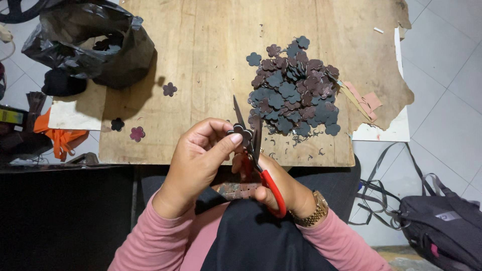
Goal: The person sits at a workbench and uses red-handled shears to trim the edges of small flower-shaped leather pieces, working one piece at a time and placing trimmed pieces onto a pile on the board.
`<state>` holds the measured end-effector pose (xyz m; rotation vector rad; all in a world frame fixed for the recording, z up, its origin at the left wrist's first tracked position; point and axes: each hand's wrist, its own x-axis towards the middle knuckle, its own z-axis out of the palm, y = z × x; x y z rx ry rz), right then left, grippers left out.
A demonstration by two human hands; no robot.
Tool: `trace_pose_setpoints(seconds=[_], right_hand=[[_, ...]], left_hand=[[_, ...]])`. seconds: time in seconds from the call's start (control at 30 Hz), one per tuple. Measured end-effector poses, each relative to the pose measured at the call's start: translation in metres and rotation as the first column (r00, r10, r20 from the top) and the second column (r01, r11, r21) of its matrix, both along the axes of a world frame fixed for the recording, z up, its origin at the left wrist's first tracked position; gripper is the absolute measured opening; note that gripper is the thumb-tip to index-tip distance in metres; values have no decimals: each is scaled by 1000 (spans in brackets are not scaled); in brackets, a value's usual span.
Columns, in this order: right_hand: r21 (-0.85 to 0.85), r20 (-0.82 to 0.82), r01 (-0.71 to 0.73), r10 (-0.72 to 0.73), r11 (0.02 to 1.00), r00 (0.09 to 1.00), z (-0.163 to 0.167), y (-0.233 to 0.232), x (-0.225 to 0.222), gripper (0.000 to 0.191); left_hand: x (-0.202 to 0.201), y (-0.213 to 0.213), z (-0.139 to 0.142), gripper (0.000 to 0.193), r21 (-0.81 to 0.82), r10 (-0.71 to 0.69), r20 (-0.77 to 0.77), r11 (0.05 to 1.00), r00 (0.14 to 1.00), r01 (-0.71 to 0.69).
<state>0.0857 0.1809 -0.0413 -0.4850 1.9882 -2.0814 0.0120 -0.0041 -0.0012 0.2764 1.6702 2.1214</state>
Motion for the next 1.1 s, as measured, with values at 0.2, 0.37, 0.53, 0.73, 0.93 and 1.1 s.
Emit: trace_pose_setpoints(seconds=[0.2, 0.37, 0.53, 0.73, 0.93, 1.1], right_hand=[[-6, -31, 0, 0, 1000, 1000, 1, -1, -1, 117], [55, -31, 15, -13, 998, 999, 2, -1, -1, 122], [68, -50, 53, -49, 996, 998, -3, -1, -1, 116], [98, -57, 78, -73, 992, 996, -10, 0, -2, 107], [89, -74, 76, -69, 993, 995, -7, 0, -2, 102], [45, -13, 50, -49, 998, 999, 0, -1, -3, 106]], left_hand=[[-2, 1, -2, 16, 34, -28, 11, 999, 1000, 27], [0, 0, -1, 13, 76, -2, -24, 997, 1000, 4], [3, 3, 0, 13, 95, 66, -61, 994, 996, -60], [5, 4, 1, 13, 95, 158, -165, 985, 974, -143], [8, 6, 2, 13, 55, 195, -210, 981, 958, -187], [9, 5, 3, 10, 32, 91, -122, 996, 988, -87]])
